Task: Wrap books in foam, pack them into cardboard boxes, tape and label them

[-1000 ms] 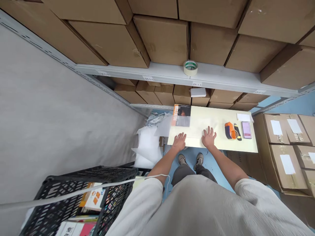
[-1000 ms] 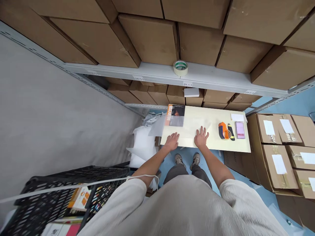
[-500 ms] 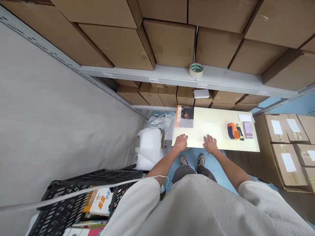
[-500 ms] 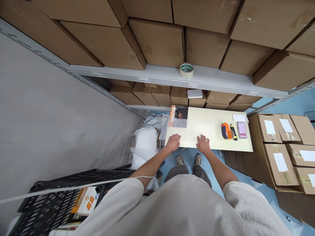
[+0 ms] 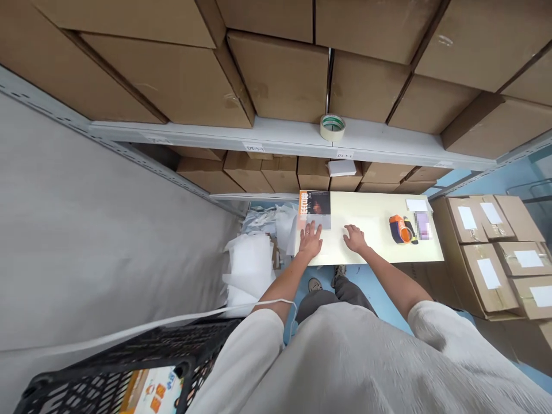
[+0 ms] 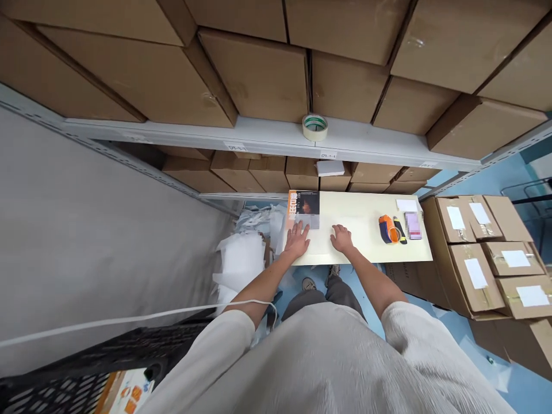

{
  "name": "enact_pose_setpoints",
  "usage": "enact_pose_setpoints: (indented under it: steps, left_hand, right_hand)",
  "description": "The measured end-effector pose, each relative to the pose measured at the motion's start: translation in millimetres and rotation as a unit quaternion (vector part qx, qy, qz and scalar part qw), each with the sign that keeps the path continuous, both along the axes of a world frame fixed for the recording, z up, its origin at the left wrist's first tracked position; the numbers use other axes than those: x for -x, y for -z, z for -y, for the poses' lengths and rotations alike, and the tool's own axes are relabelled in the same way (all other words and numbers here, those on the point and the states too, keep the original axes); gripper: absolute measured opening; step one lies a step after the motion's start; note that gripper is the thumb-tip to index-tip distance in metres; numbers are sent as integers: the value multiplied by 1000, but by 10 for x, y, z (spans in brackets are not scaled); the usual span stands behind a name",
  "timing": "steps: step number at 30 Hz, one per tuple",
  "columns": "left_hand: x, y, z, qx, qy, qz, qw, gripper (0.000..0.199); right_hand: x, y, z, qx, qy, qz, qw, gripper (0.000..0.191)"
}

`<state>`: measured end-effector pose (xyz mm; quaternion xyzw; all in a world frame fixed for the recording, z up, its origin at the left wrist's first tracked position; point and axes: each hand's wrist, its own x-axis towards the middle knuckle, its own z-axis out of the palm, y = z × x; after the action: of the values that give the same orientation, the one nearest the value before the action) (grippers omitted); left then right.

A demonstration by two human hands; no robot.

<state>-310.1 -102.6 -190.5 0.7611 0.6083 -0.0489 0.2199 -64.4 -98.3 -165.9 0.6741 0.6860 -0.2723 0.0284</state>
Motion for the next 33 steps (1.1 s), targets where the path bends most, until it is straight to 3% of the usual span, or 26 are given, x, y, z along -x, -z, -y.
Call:
enact_pose_setpoints:
  steps: [5,13,20,24,28,33]
  left_hand:
    - [1,131,-89,42,-18,-22,999,80]
    - [90,293,174,53,-25,-33,998,89]
    - [197,415,138,74,-23,-10,997,96]
    - [222,434,116,83,-4,9,997,97]
    - [193,412,108,84,-3,2,996,100]
    - [152,391,110,79,-2,-15,997,101]
  right_hand:
    - [193,162,-563,7,90,-96,991,57]
    - [464,466,-1193,17,163,-200,966,56]
    - [742,528,-1344,70,255,-201,943,49]
    - [808,486,-1412,76,312,-188,928,28]
    - [854,460,-1501,91,322,-196,922,6]
    - [901,457,-1559,101,333,-211,913,11]
